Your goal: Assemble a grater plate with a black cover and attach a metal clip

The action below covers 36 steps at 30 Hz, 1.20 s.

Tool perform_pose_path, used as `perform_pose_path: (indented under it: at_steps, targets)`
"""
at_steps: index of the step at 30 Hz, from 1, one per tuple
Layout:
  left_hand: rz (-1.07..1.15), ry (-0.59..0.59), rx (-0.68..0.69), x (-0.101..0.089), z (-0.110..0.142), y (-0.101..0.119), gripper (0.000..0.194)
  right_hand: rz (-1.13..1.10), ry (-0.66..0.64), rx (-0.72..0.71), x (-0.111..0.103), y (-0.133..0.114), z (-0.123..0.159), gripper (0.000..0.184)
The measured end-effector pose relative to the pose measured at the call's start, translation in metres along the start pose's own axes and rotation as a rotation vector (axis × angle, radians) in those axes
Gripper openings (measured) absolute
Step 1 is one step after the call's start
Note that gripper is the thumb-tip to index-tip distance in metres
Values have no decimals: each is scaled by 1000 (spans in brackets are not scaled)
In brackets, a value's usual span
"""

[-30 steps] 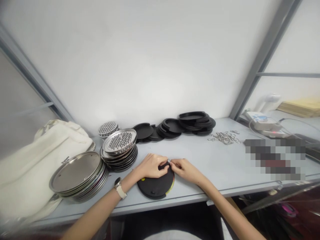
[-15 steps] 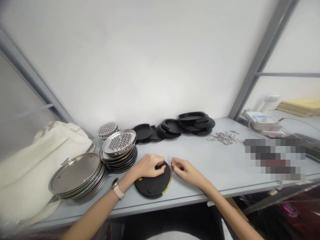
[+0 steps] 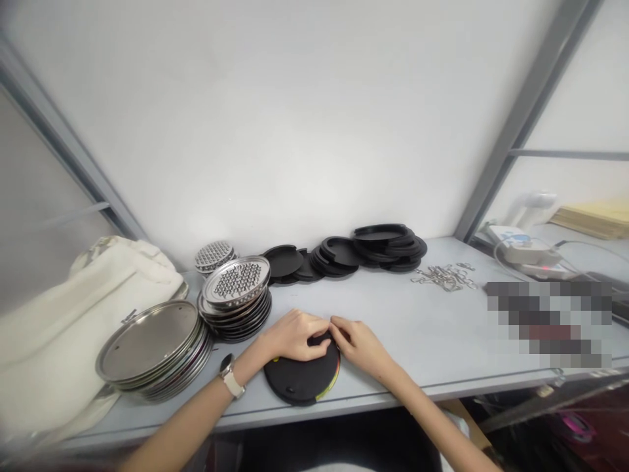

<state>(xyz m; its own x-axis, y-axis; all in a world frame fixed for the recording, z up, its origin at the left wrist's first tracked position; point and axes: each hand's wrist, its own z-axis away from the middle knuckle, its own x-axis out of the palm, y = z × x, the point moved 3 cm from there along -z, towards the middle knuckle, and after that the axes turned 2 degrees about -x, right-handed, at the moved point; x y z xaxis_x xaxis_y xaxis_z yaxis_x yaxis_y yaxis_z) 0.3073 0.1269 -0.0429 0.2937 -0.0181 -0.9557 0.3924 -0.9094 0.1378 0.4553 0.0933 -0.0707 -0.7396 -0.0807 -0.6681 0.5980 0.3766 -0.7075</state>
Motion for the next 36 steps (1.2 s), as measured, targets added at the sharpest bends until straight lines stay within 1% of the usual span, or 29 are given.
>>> perform_pose_path:
  at_steps: [6, 11, 14, 17, 23, 31, 36]
  targets:
    - [11, -6, -21, 0, 0, -1, 17, 17, -62, -13, -1, -1, 1, 38]
    - [15, 11, -97, 0, -1, -1, 22, -4, -84, -13, -3, 0, 2, 41]
    - [28, 15, -120, -1, -1, -2, 23, 4, -85, -18, -3, -2, 2, 41]
    - [41, 0, -126, -2, -1, -3, 26, 18, -87, -29, -3, -2, 3, 40]
    - [43, -20, -144, -1, -1, -7, 37, 54, -72, -20, -2, 0, 3, 41]
    - [101, -42, -101, 0, -3, -7, 38, 18, -94, -31, -2, -2, 3, 39]
    - [108, -33, -119, 0, -3, -7, 38, 24, -102, -15, -3, -5, 3, 39]
